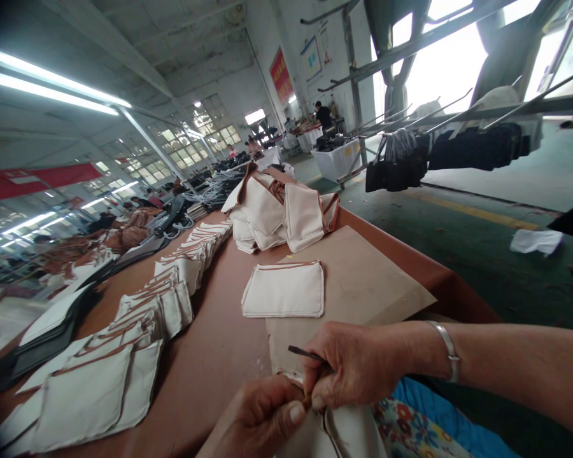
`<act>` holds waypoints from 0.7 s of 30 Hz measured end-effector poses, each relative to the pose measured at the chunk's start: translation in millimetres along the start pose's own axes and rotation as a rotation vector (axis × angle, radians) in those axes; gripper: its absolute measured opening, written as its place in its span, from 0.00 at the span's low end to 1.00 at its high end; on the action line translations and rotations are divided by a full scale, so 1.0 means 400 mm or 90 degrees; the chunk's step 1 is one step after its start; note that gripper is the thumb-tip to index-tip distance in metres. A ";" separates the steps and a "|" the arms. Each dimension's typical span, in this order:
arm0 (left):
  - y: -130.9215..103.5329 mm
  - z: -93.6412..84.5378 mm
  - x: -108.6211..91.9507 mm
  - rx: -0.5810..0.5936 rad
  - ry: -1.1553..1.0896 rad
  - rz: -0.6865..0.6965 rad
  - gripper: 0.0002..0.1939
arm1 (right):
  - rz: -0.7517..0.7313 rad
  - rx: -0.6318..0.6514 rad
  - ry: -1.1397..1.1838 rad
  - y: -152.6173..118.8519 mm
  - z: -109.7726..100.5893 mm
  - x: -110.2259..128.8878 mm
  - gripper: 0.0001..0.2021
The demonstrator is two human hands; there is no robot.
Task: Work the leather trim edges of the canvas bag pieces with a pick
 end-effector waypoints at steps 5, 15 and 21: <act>-0.018 -0.013 0.002 -0.137 0.187 0.104 0.17 | -0.026 -0.001 0.015 -0.003 -0.006 -0.008 0.09; 0.000 -0.039 0.012 -0.078 0.055 0.060 0.27 | -0.104 -0.045 -0.036 0.003 0.010 0.006 0.08; -0.018 -0.038 0.016 -0.130 -0.070 0.023 0.21 | 0.003 -0.009 0.120 0.000 -0.016 -0.042 0.32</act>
Point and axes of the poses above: each hand's wrist, its own y-axis towards the middle knuckle, its own z-axis out of the palm, x = y × z, the point moved 10 cm from there along y, towards the middle knuckle, and after that the axes turned 5 degrees about y, right-handed, at the moved point
